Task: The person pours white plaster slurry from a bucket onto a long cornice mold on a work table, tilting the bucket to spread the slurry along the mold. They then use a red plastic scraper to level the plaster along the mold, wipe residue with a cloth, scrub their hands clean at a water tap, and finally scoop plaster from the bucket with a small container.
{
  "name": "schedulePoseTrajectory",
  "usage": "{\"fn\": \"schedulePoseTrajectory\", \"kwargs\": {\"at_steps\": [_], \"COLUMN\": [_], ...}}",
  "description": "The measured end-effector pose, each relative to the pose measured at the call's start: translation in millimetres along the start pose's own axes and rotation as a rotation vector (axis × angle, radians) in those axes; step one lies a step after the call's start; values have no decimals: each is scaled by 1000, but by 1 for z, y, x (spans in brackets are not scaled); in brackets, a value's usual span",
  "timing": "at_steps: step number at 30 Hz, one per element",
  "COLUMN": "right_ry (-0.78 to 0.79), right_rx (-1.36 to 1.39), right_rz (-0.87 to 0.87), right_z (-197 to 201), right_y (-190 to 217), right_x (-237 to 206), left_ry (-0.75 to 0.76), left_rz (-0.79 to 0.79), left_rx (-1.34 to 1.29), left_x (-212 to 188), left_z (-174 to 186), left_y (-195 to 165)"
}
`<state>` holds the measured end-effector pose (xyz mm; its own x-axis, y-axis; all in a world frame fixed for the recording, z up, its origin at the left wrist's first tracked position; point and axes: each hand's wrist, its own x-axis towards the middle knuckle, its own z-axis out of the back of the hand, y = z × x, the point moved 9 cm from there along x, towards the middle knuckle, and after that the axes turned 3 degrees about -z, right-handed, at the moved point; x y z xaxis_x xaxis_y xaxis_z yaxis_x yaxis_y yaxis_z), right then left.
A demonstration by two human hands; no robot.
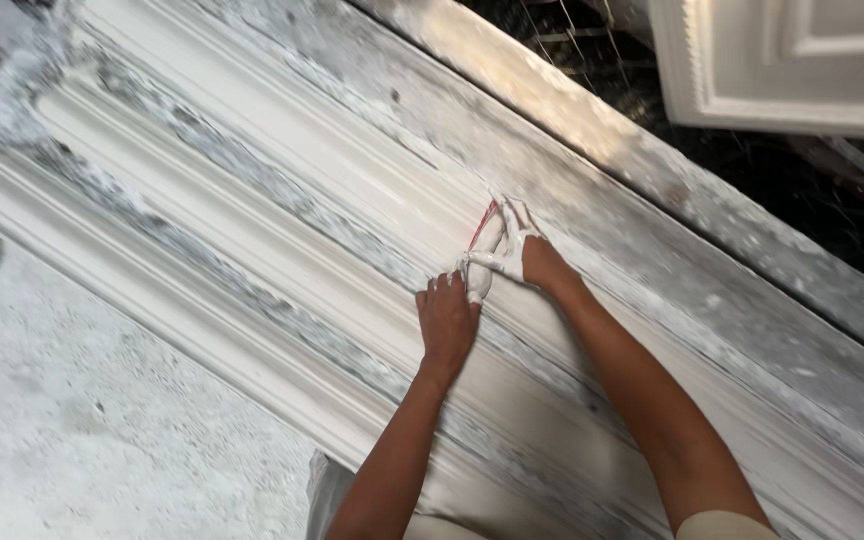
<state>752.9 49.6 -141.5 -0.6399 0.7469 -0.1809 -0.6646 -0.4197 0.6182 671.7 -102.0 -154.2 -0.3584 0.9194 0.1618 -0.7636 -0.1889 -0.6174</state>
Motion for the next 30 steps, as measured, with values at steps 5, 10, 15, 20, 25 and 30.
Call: {"fn": "schedulePoseTrajectory", "kwargs": {"at_steps": [5,10,15,20,25,30], "right_ry": [13,1,-25,-19,-31,-55], "right_rx": [-43,-122,-165,-63,-48,-43], "right_rz": [-39,-21,-42,-99,-96,-103], "right_z": [26,54,91,115,146,172], "right_y": [-60,-112,-173,-241,-298,-355], "right_x": [-75,-149,-229,-324,-412,-493], "left_ry": [41,23,4,72,46,36], "left_rz": [15,-7,-33,-21,-30,-27], "left_rx": [-14,-4,-66,-55,-69,-62], "left_x": [-53,-97,-157,-217,-274,-326], "left_z": [-41,-80,-126,-178,-223,-274], "left_y": [-76,-151,-236,-308,-381,-450]}}
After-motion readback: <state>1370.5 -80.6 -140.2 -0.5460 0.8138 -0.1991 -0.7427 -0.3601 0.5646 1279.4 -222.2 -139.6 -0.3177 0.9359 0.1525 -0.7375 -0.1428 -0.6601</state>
